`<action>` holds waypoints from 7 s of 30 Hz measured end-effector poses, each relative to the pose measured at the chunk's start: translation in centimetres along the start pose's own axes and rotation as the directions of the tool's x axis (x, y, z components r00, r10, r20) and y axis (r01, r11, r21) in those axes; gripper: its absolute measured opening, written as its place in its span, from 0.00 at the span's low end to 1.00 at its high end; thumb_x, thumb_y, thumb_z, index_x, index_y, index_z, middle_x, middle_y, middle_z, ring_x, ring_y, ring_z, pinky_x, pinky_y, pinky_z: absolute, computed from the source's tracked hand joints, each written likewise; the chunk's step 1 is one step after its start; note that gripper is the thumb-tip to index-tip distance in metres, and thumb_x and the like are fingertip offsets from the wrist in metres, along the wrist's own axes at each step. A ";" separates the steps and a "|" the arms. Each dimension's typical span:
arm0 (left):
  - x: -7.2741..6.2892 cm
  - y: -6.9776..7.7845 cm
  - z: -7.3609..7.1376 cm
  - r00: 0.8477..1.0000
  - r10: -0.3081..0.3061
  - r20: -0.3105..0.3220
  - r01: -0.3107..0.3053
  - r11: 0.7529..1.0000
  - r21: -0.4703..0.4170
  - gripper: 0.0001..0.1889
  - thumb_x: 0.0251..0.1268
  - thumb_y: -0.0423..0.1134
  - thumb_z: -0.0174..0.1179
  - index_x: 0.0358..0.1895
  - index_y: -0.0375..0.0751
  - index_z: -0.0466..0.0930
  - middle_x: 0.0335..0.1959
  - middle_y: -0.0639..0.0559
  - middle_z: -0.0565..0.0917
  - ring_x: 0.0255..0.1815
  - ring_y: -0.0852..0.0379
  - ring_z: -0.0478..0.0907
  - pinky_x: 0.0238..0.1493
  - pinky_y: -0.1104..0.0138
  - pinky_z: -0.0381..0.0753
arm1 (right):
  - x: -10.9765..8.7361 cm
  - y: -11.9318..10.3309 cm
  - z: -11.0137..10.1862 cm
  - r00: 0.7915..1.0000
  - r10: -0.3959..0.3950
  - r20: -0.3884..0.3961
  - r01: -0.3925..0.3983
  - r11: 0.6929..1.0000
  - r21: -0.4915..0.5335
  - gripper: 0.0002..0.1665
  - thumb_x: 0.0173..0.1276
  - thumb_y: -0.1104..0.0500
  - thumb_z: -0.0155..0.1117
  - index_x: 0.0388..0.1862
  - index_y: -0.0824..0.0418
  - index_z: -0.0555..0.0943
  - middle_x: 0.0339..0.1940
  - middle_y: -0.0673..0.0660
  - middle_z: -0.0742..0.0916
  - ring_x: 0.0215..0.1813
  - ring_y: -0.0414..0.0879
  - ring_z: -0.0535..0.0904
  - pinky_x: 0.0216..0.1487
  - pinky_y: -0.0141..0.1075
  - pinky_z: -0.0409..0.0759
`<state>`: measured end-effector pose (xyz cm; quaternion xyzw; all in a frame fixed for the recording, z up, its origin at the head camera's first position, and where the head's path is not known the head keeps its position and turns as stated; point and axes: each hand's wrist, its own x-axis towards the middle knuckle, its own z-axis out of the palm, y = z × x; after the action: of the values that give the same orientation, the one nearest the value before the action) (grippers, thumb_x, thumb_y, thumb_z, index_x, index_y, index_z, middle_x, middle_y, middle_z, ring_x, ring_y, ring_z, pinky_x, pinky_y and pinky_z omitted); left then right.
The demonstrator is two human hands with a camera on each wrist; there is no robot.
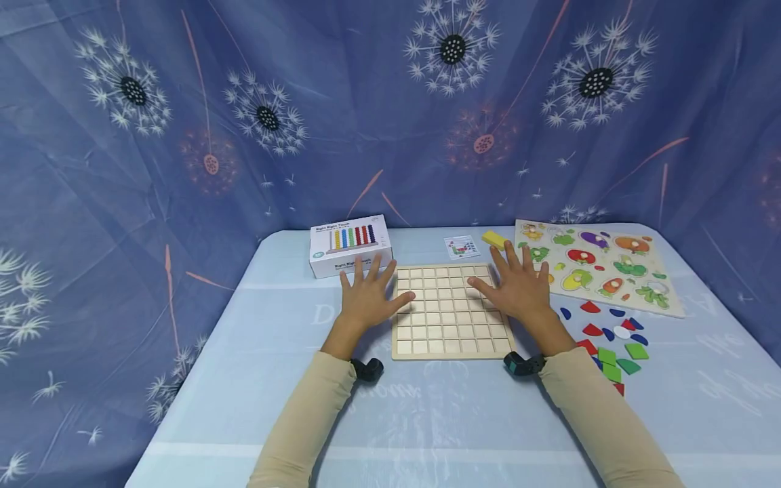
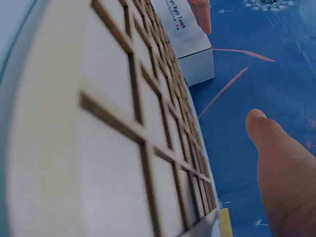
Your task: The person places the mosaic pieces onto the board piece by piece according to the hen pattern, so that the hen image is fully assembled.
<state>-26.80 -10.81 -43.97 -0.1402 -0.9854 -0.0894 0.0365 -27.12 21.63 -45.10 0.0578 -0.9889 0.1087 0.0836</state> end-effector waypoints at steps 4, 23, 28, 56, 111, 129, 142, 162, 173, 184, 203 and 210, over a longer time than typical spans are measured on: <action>0.0 -0.1 -0.9 0.998 0.062 -0.003 -0.062 0.994 -0.089 0.49 0.63 0.80 0.43 0.82 0.59 0.49 0.83 0.49 0.45 0.81 0.34 0.37 0.70 0.30 0.41 | -0.3 0.0 -1.2 1.000 -0.011 -0.017 0.011 1.000 0.010 0.61 0.65 0.17 0.41 0.84 0.54 0.51 0.83 0.64 0.51 0.81 0.69 0.38 0.68 0.75 0.35; -2.2 -4.3 0.4 0.878 0.459 0.132 -0.298 0.742 -0.600 0.58 0.44 0.51 0.83 0.79 0.46 0.59 0.81 0.42 0.55 0.81 0.49 0.49 0.76 0.52 0.52 | -9.2 8.2 -7.7 0.982 -0.187 0.004 0.178 0.940 0.290 0.40 0.69 0.47 0.71 0.75 0.56 0.69 0.71 0.66 0.74 0.70 0.68 0.67 0.59 0.71 0.67; -2.2 -4.6 1.1 0.877 0.462 0.128 -0.315 0.756 -0.574 0.58 0.44 0.52 0.83 0.79 0.44 0.59 0.80 0.43 0.58 0.80 0.45 0.50 0.76 0.49 0.51 | -10.5 13.2 -7.3 0.995 -0.096 -0.003 0.093 0.954 0.284 0.27 0.66 0.56 0.75 0.60 0.65 0.79 0.56 0.71 0.82 0.57 0.70 0.75 0.50 0.70 0.74; -2.6 -4.3 1.3 0.909 0.368 0.195 -0.226 0.829 -0.511 0.44 0.45 0.58 0.80 0.68 0.51 0.74 0.81 0.50 0.55 0.81 0.45 0.45 0.76 0.46 0.49 | -11.5 19.3 -5.6 0.981 0.121 0.150 -0.141 0.982 0.129 0.18 0.68 0.64 0.67 0.54 0.70 0.79 0.53 0.78 0.76 0.55 0.75 0.68 0.55 0.75 0.64; -2.6 -4.4 1.2 0.911 0.341 0.232 -0.188 0.844 -0.503 0.42 0.46 0.60 0.79 0.67 0.53 0.73 0.81 0.53 0.55 0.82 0.49 0.44 0.76 0.47 0.49 | -11.5 20.0 -5.3 0.979 0.129 0.155 -0.146 0.984 0.102 0.23 0.63 0.57 0.74 0.52 0.68 0.82 0.50 0.74 0.79 0.52 0.72 0.70 0.51 0.75 0.67; -2.7 -4.5 1.1 0.911 0.346 0.224 -0.196 0.843 -0.502 0.42 0.46 0.59 0.80 0.66 0.53 0.73 0.81 0.54 0.55 0.82 0.50 0.44 0.76 0.48 0.48 | -10.3 18.4 -5.3 0.991 0.130 -0.020 -0.128 0.988 0.091 0.26 0.61 0.50 0.76 0.47 0.70 0.81 0.47 0.73 0.80 0.51 0.70 0.67 0.48 0.70 0.70; -2.6 -4.5 1.1 0.911 0.346 0.226 -0.193 0.840 -0.507 0.42 0.46 0.60 0.80 0.66 0.53 0.73 0.82 0.54 0.55 0.82 0.50 0.44 0.76 0.47 0.48 | -3.9 11.1 -5.2 0.980 -0.144 -0.138 0.166 0.972 0.166 0.16 0.61 0.55 0.75 0.43 0.62 0.84 0.42 0.61 0.84 0.47 0.61 0.75 0.43 0.63 0.75; -2.7 -4.5 1.4 0.917 0.319 0.239 -0.164 0.849 -0.502 0.41 0.46 0.61 0.79 0.66 0.57 0.72 0.82 0.57 0.54 0.82 0.51 0.44 0.76 0.46 0.48 | 4.6 -8.0 -0.3 0.845 -0.527 -0.095 0.525 0.780 0.340 0.09 0.65 0.53 0.72 0.40 0.55 0.84 0.40 0.53 0.85 0.43 0.49 0.82 0.43 0.46 0.81; -2.9 -4.5 1.2 0.910 0.341 0.235 -0.184 0.841 -0.508 0.41 0.48 0.59 0.79 0.67 0.54 0.72 0.82 0.54 0.55 0.82 0.49 0.44 0.76 0.47 0.48 | 5.5 -11.2 4.7 0.850 -0.526 0.017 0.478 0.785 0.393 0.08 0.64 0.53 0.74 0.37 0.54 0.85 0.34 0.46 0.83 0.36 0.43 0.75 0.39 0.40 0.76; -2.8 -4.5 1.0 0.908 0.357 0.218 -0.209 0.839 -0.502 0.42 0.49 0.58 0.79 0.68 0.52 0.71 0.81 0.53 0.56 0.82 0.49 0.45 0.76 0.48 0.48 | 4.9 -10.9 6.1 0.865 -0.491 -0.103 0.470 0.721 0.509 0.10 0.60 0.56 0.78 0.37 0.55 0.85 0.36 0.49 0.84 0.41 0.48 0.74 0.46 0.45 0.72; -2.8 -4.6 1.2 0.912 0.340 0.230 -0.191 0.847 -0.495 0.42 0.47 0.60 0.79 0.67 0.55 0.72 0.81 0.55 0.55 0.82 0.49 0.45 0.76 0.47 0.48 | 4.7 -10.9 6.1 0.869 -0.486 -0.092 0.466 0.743 0.481 0.11 0.61 0.55 0.78 0.38 0.55 0.84 0.37 0.50 0.82 0.44 0.48 0.74 0.50 0.47 0.71; -2.7 -4.5 1.2 0.912 0.339 0.230 -0.190 0.847 -0.496 0.42 0.47 0.60 0.79 0.67 0.55 0.71 0.82 0.55 0.55 0.82 0.49 0.45 0.76 0.47 0.48 | 4.7 -10.9 6.0 0.869 -0.485 -0.099 0.468 0.741 0.481 0.11 0.61 0.55 0.77 0.38 0.56 0.84 0.38 0.51 0.83 0.43 0.48 0.74 0.49 0.46 0.71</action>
<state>-25.55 -15.58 -46.18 -0.2930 -0.8992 -0.2929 -0.1407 -31.16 9.28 -47.79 0.3296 -0.8814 0.3298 0.0749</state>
